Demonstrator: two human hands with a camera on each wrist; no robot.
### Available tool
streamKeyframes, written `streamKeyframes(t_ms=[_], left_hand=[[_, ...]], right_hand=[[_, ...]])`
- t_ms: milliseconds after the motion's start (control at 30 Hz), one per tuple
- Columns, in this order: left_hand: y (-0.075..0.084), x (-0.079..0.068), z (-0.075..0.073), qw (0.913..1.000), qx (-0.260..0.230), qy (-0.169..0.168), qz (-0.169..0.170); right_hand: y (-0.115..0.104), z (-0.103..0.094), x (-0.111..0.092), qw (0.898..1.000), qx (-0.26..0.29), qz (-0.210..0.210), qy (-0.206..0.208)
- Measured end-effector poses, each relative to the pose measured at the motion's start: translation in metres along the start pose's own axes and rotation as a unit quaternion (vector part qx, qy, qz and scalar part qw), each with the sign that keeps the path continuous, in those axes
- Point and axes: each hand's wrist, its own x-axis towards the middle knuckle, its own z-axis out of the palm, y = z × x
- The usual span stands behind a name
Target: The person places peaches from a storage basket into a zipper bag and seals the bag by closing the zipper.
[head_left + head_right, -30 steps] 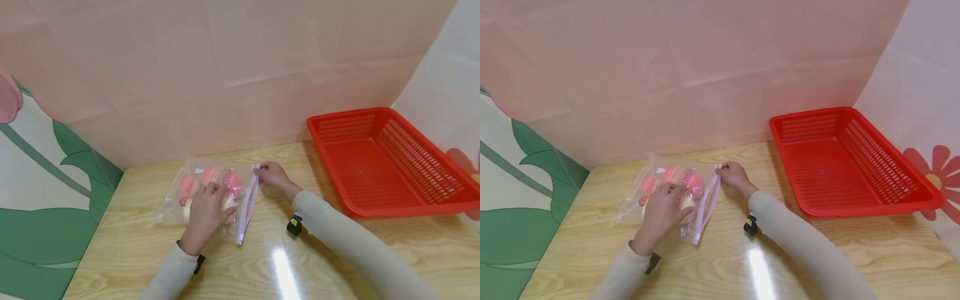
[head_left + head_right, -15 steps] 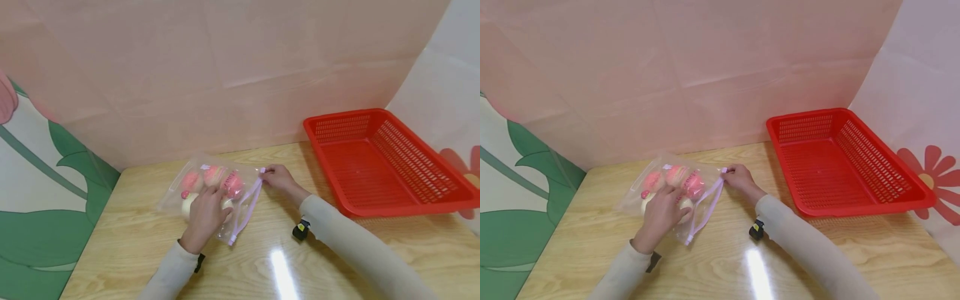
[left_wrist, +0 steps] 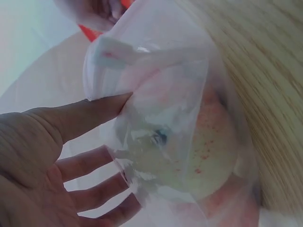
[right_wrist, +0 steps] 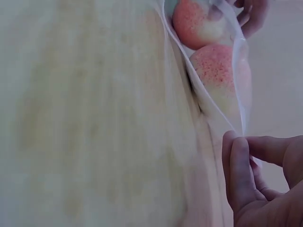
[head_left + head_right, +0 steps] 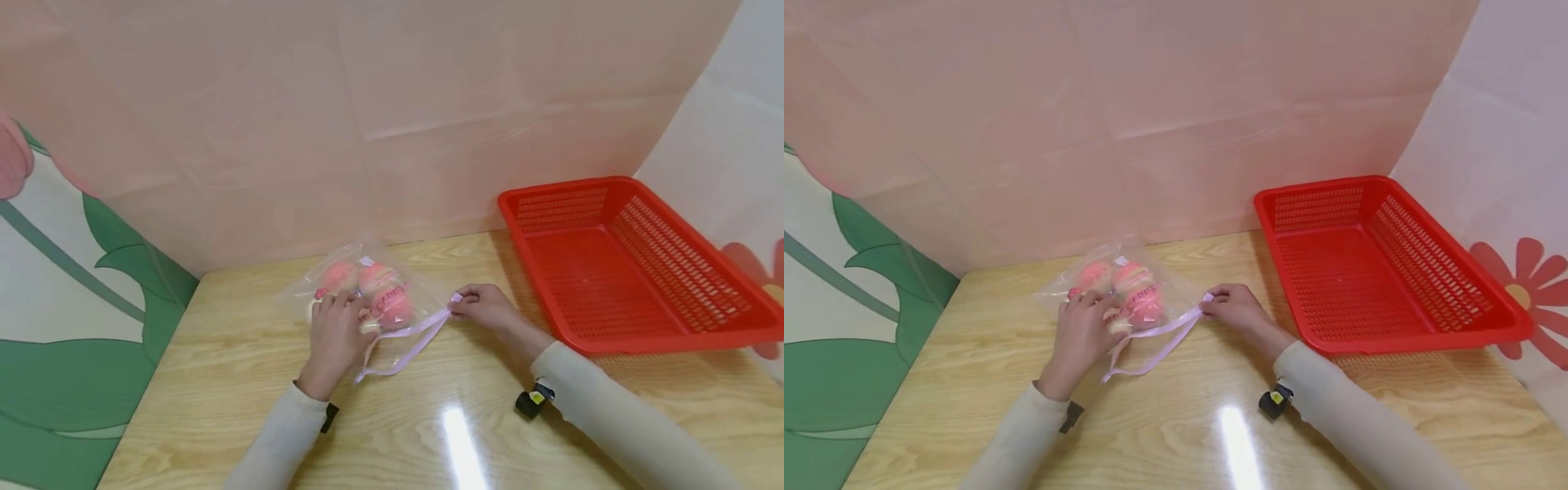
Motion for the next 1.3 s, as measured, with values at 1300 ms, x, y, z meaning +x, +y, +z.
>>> streamKeyframes(t_ms=[1300], left_hand=[[-0.044,0.021,0.012,0.9724,-0.188,-0.067,0.121]], right_hand=[[0.017,-0.027,-0.068,0.996,-0.037,-0.063,-0.047]])
